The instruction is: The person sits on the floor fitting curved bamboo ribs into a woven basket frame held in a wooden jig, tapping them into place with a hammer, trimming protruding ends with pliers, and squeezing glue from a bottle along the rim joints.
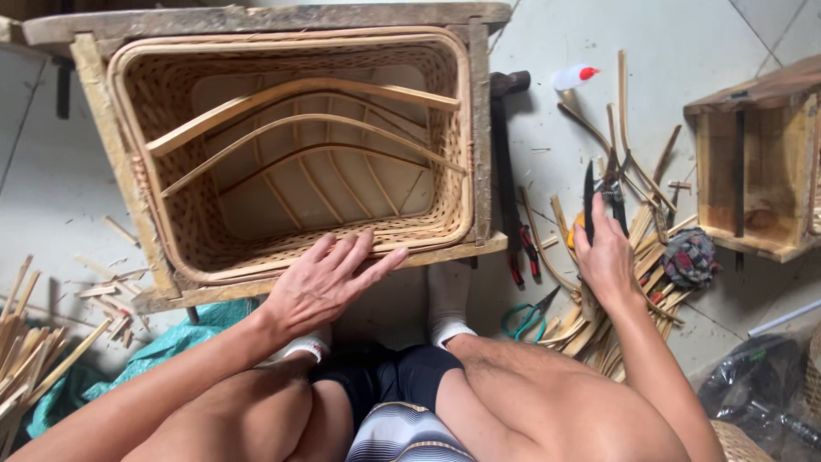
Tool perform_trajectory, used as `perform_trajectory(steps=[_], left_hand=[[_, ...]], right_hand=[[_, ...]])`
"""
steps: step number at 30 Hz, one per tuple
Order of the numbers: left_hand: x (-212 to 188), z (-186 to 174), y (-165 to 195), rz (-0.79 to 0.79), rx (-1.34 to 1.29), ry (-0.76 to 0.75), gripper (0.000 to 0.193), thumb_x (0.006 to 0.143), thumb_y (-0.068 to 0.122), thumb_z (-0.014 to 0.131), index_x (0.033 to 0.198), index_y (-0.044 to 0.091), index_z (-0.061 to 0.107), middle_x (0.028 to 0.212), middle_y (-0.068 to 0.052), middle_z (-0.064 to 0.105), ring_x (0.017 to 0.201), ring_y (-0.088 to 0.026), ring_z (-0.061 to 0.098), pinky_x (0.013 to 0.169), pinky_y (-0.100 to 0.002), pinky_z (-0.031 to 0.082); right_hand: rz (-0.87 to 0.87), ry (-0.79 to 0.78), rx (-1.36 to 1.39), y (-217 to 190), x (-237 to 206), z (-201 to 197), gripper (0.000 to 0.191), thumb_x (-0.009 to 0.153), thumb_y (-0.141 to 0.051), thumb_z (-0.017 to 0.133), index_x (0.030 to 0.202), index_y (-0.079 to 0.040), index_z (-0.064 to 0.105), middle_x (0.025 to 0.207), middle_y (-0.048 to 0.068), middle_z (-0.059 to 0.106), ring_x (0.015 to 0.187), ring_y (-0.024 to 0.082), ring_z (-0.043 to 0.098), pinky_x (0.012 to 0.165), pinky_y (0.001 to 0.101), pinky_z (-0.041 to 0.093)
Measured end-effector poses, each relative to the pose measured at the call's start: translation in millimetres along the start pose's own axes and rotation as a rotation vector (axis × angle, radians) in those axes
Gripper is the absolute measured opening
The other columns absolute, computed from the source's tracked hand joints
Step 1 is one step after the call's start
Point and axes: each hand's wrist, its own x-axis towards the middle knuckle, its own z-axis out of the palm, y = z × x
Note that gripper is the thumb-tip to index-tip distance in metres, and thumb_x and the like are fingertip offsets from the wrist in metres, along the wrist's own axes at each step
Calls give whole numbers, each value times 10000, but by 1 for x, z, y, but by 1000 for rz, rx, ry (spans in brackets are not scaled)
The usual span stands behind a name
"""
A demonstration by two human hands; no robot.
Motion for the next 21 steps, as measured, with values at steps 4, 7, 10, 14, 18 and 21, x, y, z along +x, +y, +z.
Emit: perform_trajectory(steps=[4, 7, 10, 14, 18, 21], left_hand=[[3, -5, 2, 30, -16, -114, 752, 909, 179, 507, 1623, 171, 270, 1172, -112, 600, 968, -221, 580, 811, -339, 474], [4, -6, 3, 25, -41, -127, 763, 896, 179, 511, 1619, 178, 266, 1161, -107, 593, 993, -233, 582, 846, -353, 482], [4, -6, 2, 10, -64, -48, 758, 861, 176, 551, 1580, 159, 312, 1163, -116, 608, 1011, -251, 604, 896, -363, 494], [2, -1, 1, -82, -237, 109, 671, 906, 159, 628, 1513, 0, 390, 1230, -178, 624, 1009, -284, 631, 925, -386, 512], [1, 9, 1, -170, -325, 117, 559, 849, 162, 673, 1361, -1, 516, 1160, -149, 671, 956, -277, 676, 866, -382, 551], [-3, 14, -1, -163, -388, 146, 461, 865, 153, 683, 1288, 3, 576, 1055, -99, 694, 908, -257, 692, 826, -373, 567]], right_hand=[[19, 49, -136, 14, 15, 11, 663, 952, -223, 728, 1519, 13, 477, 1004, 274, 649, 853, 425, 663, 744, 493, 551], [74, 41, 7, -13, 30, -3, 548, 975, -207, 695, 1476, -54, 533, 1141, 247, 641, 853, 378, 687, 717, 450, 575], [-173, 174, 209, -65, 49, -10, 382, 1050, -221, 706, 1407, -120, 615, 1193, 183, 711, 1005, 302, 734, 875, 415, 588], [-227, 150, 375, -130, 95, -2, 482, 957, -184, 743, 1368, 18, 593, 1167, 228, 684, 1008, 367, 695, 867, 443, 544], [-272, 230, 362, -159, 126, 10, 476, 866, -87, 732, 1319, 15, 626, 1189, 238, 683, 1033, 390, 689, 895, 429, 544], [-218, 178, 487, -154, 129, 0, 389, 892, -52, 699, 1275, -16, 640, 1044, 168, 720, 893, 292, 729, 805, 397, 573]])
